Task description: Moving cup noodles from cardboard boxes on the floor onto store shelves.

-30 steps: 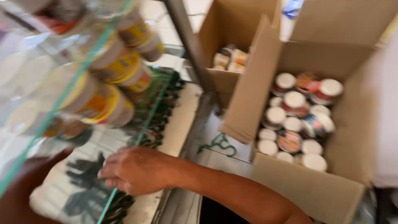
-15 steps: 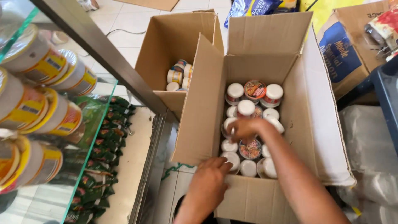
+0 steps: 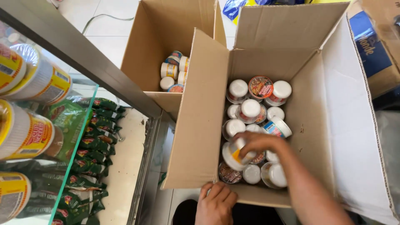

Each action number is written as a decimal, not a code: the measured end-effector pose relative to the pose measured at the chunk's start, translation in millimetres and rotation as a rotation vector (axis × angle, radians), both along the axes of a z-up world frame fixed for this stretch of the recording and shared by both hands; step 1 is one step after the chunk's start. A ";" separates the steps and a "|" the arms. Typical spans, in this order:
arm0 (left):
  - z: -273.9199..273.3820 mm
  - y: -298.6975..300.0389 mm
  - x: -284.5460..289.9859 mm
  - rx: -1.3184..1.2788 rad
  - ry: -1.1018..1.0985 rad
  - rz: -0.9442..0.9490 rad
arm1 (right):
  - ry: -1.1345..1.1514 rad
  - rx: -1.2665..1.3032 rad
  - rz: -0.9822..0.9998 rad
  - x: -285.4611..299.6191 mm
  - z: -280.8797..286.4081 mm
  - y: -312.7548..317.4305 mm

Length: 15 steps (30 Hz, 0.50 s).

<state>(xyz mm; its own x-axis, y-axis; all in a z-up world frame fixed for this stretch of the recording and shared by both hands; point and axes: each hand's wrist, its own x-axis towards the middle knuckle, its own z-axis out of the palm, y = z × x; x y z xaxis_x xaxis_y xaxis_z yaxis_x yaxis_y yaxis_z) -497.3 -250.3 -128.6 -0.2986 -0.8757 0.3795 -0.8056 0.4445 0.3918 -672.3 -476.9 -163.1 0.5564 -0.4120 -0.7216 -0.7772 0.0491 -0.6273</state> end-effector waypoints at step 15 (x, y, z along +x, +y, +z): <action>103.5 -86.5 -47.5 0.400 0.436 0.159 | -1.173 0.347 -0.922 -66.0 73.2 4.1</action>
